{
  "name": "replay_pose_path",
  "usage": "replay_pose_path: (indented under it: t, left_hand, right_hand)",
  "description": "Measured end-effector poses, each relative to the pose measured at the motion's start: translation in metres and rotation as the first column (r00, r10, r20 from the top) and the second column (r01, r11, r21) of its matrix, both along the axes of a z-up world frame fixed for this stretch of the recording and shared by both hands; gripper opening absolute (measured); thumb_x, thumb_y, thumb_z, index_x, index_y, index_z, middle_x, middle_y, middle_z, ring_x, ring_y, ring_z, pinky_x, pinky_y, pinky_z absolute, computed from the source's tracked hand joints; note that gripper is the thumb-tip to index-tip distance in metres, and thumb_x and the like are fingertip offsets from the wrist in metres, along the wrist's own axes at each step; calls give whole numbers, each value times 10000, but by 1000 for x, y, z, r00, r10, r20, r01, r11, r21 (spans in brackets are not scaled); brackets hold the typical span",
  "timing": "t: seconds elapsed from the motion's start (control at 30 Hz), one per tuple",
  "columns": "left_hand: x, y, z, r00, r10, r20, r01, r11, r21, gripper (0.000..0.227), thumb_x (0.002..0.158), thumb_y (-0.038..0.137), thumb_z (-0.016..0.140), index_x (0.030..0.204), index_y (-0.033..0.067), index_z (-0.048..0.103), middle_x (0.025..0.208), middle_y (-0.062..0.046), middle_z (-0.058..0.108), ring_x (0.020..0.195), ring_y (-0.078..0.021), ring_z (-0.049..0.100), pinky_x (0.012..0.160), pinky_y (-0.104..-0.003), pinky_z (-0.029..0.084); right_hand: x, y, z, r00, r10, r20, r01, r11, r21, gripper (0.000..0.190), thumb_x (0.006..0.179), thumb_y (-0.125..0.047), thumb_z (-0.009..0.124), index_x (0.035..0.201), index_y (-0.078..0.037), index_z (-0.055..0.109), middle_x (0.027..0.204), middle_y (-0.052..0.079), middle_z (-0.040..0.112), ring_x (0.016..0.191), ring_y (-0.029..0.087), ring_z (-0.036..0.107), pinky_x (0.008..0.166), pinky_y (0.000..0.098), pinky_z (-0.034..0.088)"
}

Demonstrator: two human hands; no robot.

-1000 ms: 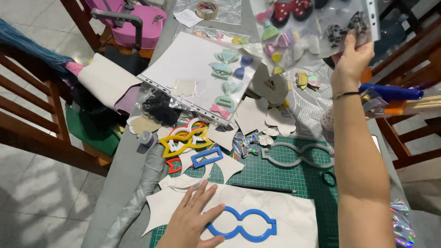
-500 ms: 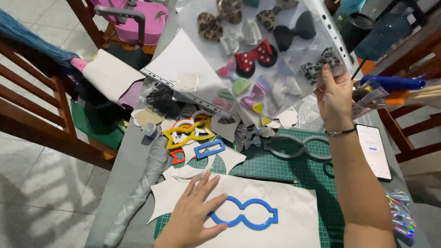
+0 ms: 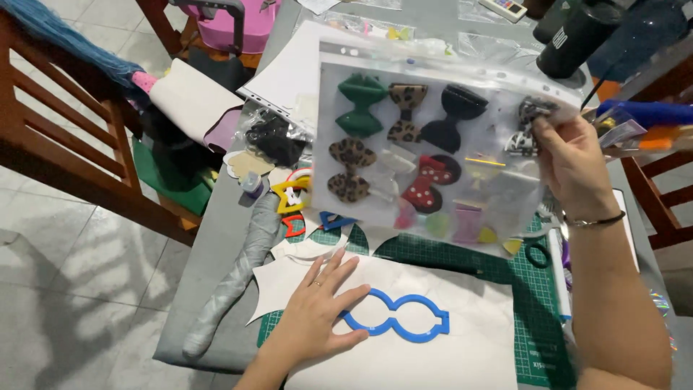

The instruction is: Tracing bow-shaped patterns onto a white sheet using a stencil and a marker

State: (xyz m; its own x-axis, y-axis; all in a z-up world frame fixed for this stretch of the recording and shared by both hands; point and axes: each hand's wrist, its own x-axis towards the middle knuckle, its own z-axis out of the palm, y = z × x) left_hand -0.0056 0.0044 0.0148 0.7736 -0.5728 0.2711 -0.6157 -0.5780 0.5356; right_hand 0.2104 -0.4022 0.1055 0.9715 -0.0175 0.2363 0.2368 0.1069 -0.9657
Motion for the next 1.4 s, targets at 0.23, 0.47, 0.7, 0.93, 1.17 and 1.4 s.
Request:
replay_pose_path:
  t: [0.23,0.47,0.7,0.93,1.17,1.4]
  left_hand:
    - [-1,-1,-4,998,7,69,-7,1000,-2,594,841,505,746,1326,181,633,1584,-193,397,1505,-427,264,1199,-589,189]
    - [0,-1,-3,996,20,85,-18,999,-27,586,806,484,769,1278,158,652,1468,-221,480,1481,-438,313,1190,-583,219]
    - [-31,2,-107,970,166,180,-158,986,-53,636,742,550,801,1292,257,672,1248,16,691,1238,-275,544,956,-477,480]
    - [-75,11,-177,988,105,114,-105,994,-11,655,751,550,799,1306,231,661,1272,-30,669,1245,-310,533,982,-491,459]
    - [-80,19,-200,994,64,85,-65,998,6,674,760,549,796,1321,206,651,1296,-77,647,1253,-345,521,1007,-504,438]
    - [-72,30,-208,994,77,72,-78,997,6,693,770,549,794,1336,181,640,1320,-123,625,1260,-380,510,1032,-518,417]
  right_hand:
    - [-14,-5,9,999,45,-24,-45,999,-18,314,1060,-134,601,1372,-109,572,1359,39,667,1258,112,666,1109,218,582]
    - [-26,-15,20,999,30,-13,-31,996,-89,286,1070,-173,602,1356,-159,590,1318,-26,662,1207,76,649,1090,204,550]
    - [-31,-9,-6,886,241,-397,-299,950,-92,377,1061,-223,570,1424,-127,538,977,17,676,708,109,697,537,190,600]
    - [-28,21,-31,806,390,-445,-511,839,-189,91,1031,-137,599,1067,-56,578,977,58,626,798,141,588,678,249,495]
    - [-29,43,-30,857,404,-319,-481,849,-219,106,1023,-103,647,1115,-60,677,840,-36,638,765,60,592,760,240,506]
    - [-27,46,-31,843,403,-357,-494,843,-215,182,1023,-118,637,1182,-40,677,877,9,674,831,103,637,843,303,529]
